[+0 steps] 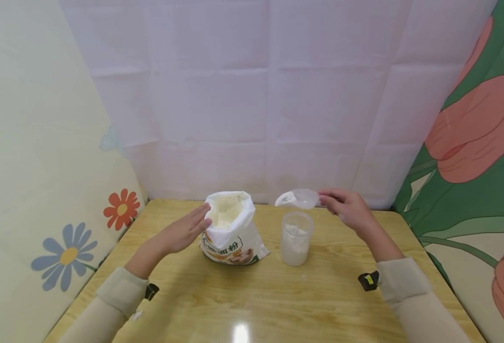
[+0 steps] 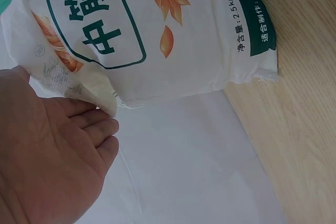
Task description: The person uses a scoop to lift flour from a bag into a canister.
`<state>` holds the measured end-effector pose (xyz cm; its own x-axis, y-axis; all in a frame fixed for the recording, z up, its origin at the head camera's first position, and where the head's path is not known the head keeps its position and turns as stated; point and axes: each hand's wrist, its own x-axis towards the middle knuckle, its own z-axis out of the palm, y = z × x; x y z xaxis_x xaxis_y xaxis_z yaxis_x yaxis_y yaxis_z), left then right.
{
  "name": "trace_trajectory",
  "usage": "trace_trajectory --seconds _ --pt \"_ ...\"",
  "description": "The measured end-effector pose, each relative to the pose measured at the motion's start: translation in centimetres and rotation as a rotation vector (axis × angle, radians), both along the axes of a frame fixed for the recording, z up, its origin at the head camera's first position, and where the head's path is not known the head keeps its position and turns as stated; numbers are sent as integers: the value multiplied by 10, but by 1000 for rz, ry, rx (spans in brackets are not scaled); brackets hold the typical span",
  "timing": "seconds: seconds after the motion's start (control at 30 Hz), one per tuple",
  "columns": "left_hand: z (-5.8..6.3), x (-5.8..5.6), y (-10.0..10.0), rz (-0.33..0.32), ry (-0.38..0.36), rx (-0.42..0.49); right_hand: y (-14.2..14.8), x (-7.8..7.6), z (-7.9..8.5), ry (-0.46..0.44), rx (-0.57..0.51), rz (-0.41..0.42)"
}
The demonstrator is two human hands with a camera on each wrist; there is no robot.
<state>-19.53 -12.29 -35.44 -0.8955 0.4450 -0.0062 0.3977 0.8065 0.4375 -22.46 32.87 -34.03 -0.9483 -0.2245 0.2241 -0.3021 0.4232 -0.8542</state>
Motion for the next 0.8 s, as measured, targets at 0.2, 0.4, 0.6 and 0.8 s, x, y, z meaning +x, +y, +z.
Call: trace_trajectory --seconds 0.2,0.4,0.6,0.8 --pt "0 0 0 -1 3 -3 10 3 -1 -17 42 -9" --pt "1 1 0 5 2 -11 20 6 -3 -35 82 -13" --pt "-1 0 0 7 -3 -13 27 8 -6 -27 93 -16" --pt "-2 0 0 5 1 -7 33 10 -8 2 119 -14"
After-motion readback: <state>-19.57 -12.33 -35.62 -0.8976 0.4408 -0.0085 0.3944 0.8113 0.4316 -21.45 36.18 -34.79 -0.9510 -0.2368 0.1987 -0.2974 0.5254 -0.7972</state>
